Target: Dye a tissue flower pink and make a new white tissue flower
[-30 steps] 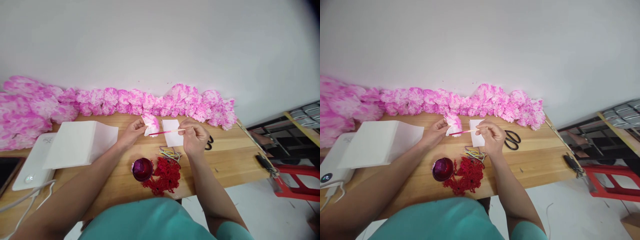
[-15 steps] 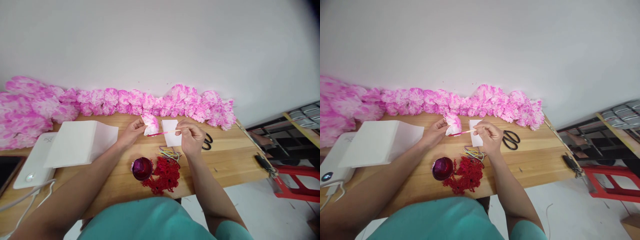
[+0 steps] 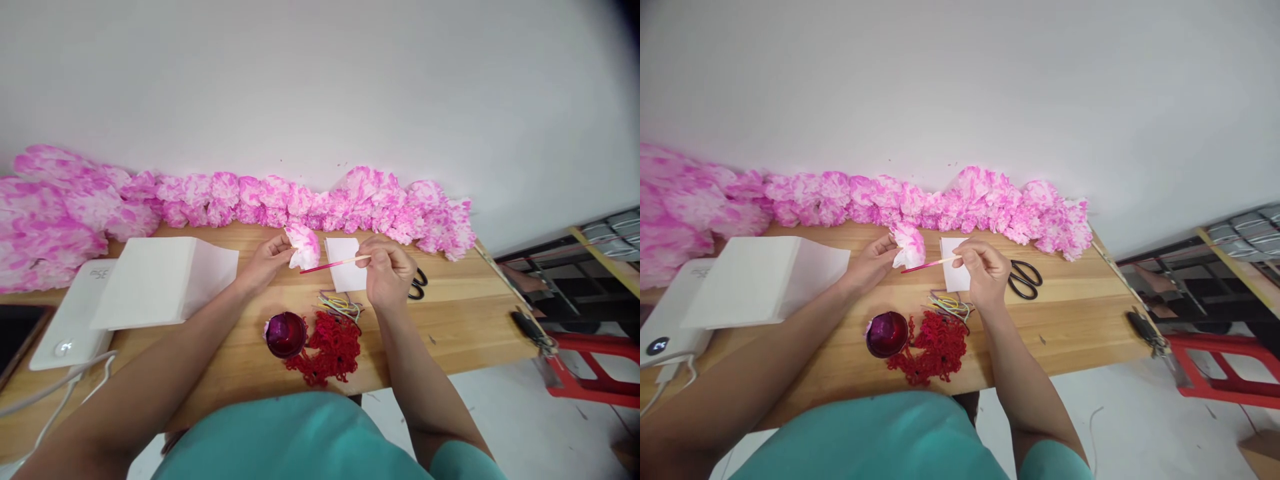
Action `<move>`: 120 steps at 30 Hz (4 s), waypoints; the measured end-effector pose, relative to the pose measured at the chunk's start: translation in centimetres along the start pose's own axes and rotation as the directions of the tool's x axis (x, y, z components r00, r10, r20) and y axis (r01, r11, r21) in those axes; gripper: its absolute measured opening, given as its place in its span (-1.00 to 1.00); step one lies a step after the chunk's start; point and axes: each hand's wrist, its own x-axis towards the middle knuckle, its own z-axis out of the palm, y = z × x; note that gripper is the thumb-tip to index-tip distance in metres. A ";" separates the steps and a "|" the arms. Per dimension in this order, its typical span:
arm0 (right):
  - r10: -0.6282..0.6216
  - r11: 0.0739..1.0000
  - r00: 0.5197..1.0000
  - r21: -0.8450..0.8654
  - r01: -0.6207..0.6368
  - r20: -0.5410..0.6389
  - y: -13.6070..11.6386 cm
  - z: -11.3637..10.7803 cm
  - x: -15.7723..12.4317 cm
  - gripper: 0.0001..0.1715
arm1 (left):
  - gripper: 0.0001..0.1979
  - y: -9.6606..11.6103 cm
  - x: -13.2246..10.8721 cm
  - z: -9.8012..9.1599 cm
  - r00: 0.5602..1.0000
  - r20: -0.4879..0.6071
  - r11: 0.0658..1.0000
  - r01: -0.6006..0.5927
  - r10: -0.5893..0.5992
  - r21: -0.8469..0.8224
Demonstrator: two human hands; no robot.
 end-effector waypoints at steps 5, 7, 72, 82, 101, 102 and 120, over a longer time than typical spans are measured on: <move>-0.006 1.000 1.000 -0.028 0.005 -0.028 -0.2 0.0 0.0 -0.76 | -0.71 -0.2 0.0 -0.1 1.000 0.010 1.000 -0.001 0.001 0.001; 0.003 0.998 1.000 -0.068 -0.005 -0.026 -0.3 0.0 0.0 -0.78 | -0.70 -0.1 0.0 0.0 1.000 0.002 1.000 0.005 -0.005 0.007; 0.339 0.856 0.838 -0.510 -0.086 0.427 0.3 1.4 1.1 -0.80 | -0.71 0.3 -0.3 -0.7 0.992 0.127 0.960 0.052 -0.017 -0.275; 0.317 0.716 0.708 -0.649 0.257 0.631 -1.5 -0.1 1.0 -0.84 | -0.75 0.3 0.1 -0.9 0.999 0.046 0.958 0.025 -0.012 -0.285; 0.411 0.890 0.878 -0.315 -0.329 0.246 1.5 1.3 0.9 -0.81 | -0.73 0.2 0.2 -0.7 0.999 0.032 0.972 0.023 -0.016 -0.235; 0.475 0.878 0.865 -0.157 -0.453 0.163 2.0 1.6 1.1 -0.77 | -0.73 0.2 0.2 -0.6 1.000 0.024 0.982 0.002 0.003 -0.187; 0.502 0.864 0.860 -0.003 -0.504 0.086 4.1 5.0 -1.9 -0.72 | -0.65 -0.6 0.0 -0.4 0.998 -0.011 0.987 -0.055 0.057 0.151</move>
